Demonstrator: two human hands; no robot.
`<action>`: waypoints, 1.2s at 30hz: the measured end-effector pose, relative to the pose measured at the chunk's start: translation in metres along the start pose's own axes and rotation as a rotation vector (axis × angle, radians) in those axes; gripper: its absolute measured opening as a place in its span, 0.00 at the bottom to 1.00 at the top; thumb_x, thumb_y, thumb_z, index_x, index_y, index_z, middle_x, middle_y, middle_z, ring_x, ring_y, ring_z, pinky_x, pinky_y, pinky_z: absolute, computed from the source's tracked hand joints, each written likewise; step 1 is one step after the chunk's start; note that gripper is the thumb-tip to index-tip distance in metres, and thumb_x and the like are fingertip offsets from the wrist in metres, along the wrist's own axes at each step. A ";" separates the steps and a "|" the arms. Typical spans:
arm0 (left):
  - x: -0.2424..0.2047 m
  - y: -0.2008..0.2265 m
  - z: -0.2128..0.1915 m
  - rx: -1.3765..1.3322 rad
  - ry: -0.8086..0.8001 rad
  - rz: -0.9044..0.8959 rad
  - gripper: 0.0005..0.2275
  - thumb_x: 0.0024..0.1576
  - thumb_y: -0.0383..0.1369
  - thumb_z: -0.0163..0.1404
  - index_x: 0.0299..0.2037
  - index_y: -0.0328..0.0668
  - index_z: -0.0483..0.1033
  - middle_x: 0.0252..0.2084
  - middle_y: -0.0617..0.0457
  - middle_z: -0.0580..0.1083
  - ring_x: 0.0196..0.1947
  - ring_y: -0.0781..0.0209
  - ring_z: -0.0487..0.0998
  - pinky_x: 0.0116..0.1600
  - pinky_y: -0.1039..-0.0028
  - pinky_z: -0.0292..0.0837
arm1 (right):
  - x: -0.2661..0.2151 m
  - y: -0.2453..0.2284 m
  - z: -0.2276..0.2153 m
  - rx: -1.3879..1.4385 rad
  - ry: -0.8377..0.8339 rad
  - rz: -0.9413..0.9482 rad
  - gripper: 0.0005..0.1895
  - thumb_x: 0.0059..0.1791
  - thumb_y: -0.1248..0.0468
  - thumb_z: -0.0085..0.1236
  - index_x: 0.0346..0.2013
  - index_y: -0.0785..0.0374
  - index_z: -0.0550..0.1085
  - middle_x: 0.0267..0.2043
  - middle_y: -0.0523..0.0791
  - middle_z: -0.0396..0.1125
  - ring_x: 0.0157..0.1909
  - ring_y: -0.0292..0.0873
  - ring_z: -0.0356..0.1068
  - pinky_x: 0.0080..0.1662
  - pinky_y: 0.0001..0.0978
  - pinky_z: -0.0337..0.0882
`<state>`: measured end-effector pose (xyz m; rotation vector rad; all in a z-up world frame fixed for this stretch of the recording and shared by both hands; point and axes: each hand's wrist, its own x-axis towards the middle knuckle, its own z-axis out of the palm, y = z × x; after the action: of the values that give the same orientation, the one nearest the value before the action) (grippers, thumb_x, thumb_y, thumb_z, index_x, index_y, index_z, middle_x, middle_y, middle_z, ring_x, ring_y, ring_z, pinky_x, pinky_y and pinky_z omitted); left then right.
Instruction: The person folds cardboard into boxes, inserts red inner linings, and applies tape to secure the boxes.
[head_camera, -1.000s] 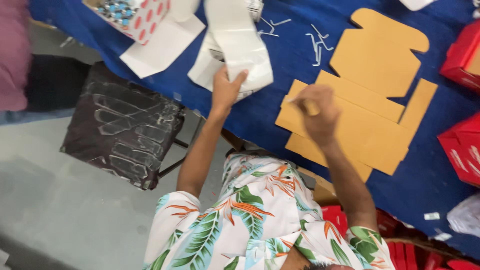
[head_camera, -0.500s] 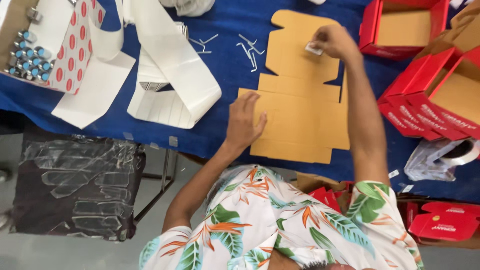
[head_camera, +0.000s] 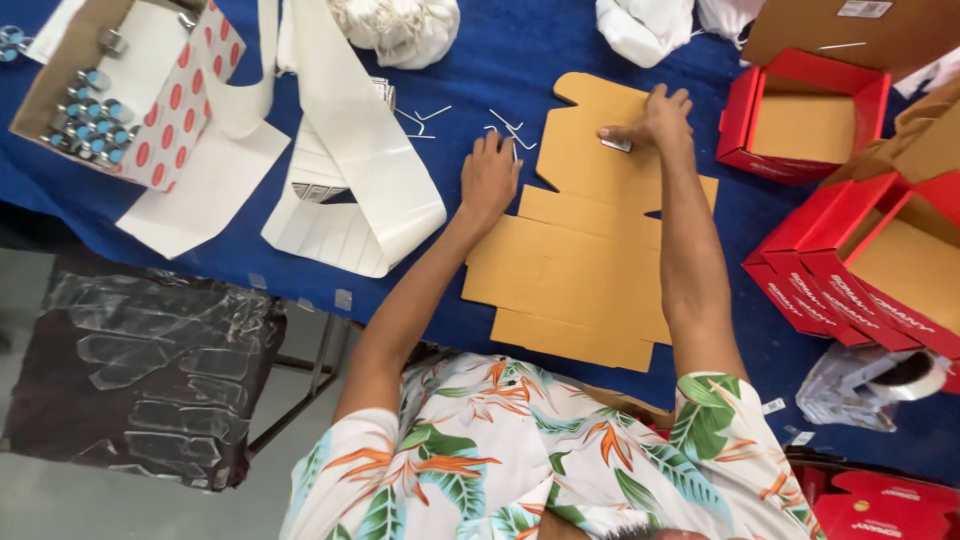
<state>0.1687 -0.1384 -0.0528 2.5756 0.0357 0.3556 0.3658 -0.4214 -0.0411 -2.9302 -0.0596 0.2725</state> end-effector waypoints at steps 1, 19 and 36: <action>0.008 -0.003 0.001 -0.013 -0.042 -0.044 0.15 0.61 0.37 0.58 0.54 0.39 0.74 0.57 0.45 0.71 0.57 0.46 0.73 0.56 0.59 0.73 | 0.004 0.005 0.000 0.006 -0.042 -0.024 0.65 0.26 0.35 0.82 0.64 0.68 0.63 0.67 0.65 0.50 0.70 0.69 0.50 0.60 0.65 0.63; 0.043 -0.002 0.002 -0.127 -0.120 -0.433 0.12 0.53 0.38 0.62 0.39 0.38 0.79 0.43 0.42 0.79 0.49 0.40 0.79 0.51 0.52 0.75 | -0.183 0.036 -0.019 0.378 0.226 -0.446 0.33 0.49 0.66 0.68 0.66 0.64 0.65 0.66 0.56 0.56 0.64 0.56 0.65 0.56 0.42 0.74; 0.038 0.074 0.088 -0.183 0.031 0.562 0.04 0.53 0.29 0.56 0.32 0.37 0.76 0.37 0.45 0.74 0.42 0.43 0.75 0.47 0.55 0.71 | -0.386 0.087 -0.025 0.544 0.351 -0.068 0.17 0.52 0.67 0.64 0.53 0.70 0.75 0.48 0.52 0.73 0.47 0.44 0.76 0.47 0.33 0.74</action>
<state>0.2246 -0.2426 -0.0775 2.3579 -0.6869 0.5719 -0.0072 -0.5340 0.0341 -2.3851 -0.0273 -0.2097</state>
